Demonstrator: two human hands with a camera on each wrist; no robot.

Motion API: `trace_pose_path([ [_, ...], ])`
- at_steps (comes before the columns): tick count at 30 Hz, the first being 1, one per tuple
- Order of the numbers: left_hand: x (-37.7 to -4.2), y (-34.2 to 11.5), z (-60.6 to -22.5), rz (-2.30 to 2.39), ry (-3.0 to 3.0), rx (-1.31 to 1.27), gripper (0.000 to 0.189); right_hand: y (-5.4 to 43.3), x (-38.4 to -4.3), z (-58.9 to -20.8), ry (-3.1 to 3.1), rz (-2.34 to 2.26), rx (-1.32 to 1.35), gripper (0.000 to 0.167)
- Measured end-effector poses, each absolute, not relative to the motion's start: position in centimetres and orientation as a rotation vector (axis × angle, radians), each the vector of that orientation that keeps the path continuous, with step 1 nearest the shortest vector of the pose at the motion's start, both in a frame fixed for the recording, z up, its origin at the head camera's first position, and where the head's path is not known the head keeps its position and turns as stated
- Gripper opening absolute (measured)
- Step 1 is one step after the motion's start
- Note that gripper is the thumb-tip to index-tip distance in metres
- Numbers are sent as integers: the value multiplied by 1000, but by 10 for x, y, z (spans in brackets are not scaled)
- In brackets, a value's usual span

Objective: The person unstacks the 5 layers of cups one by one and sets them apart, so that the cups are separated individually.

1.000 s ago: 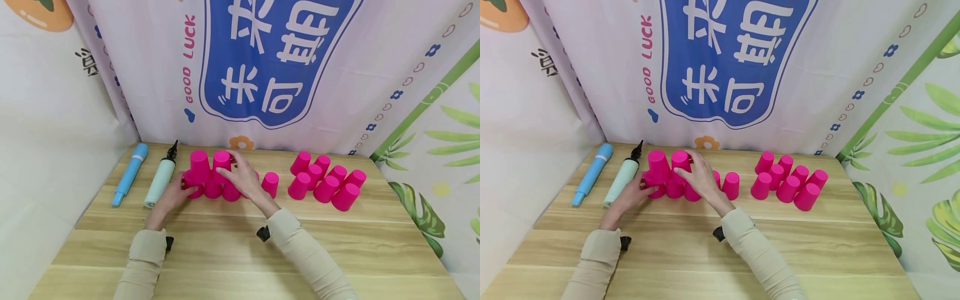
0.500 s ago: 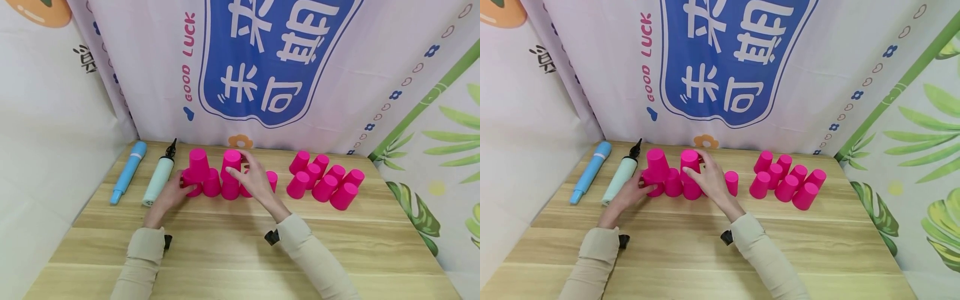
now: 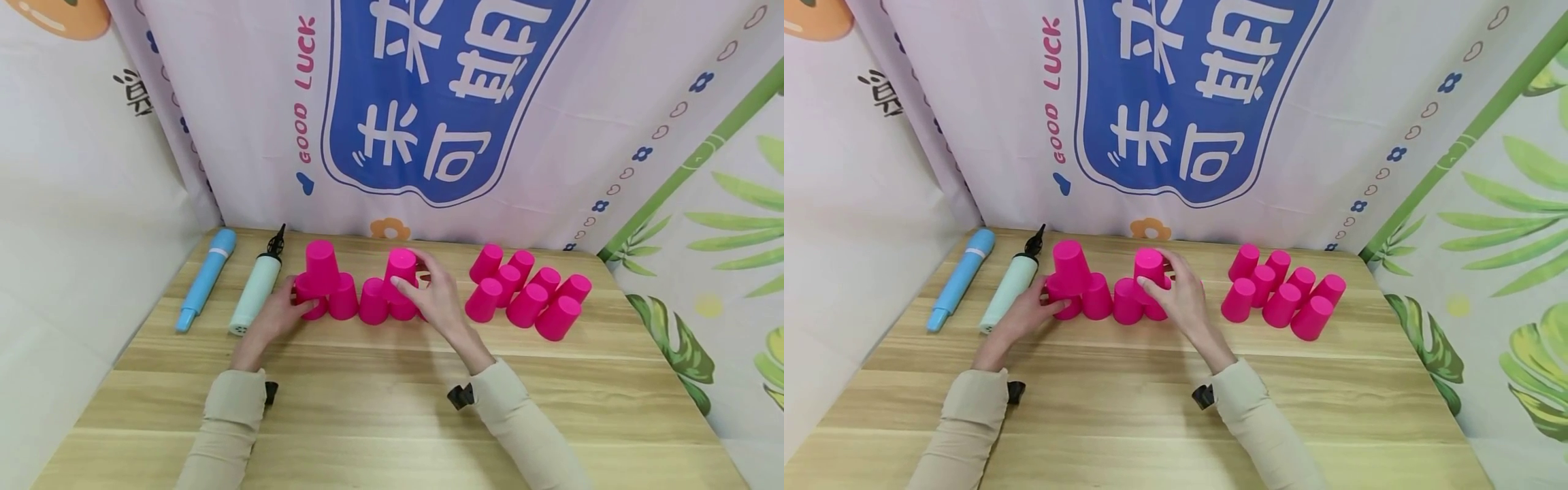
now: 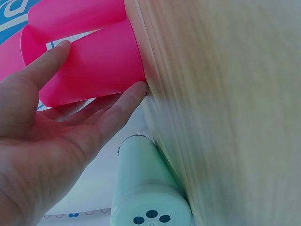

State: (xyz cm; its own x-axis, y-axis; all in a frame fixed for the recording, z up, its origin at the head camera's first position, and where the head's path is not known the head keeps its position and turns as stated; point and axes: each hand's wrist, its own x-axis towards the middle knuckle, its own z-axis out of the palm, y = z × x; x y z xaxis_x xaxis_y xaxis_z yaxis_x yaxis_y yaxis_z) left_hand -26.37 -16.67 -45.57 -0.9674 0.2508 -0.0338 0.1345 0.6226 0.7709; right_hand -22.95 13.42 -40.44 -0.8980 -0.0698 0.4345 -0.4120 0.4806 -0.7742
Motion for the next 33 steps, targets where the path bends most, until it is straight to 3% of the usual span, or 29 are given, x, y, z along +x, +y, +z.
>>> trace_pose_path([
  [33, -265, -166, -457, 1275, 2710, 311, 62, 211, -188, -415, -2303, 1321, 159, 59],
])
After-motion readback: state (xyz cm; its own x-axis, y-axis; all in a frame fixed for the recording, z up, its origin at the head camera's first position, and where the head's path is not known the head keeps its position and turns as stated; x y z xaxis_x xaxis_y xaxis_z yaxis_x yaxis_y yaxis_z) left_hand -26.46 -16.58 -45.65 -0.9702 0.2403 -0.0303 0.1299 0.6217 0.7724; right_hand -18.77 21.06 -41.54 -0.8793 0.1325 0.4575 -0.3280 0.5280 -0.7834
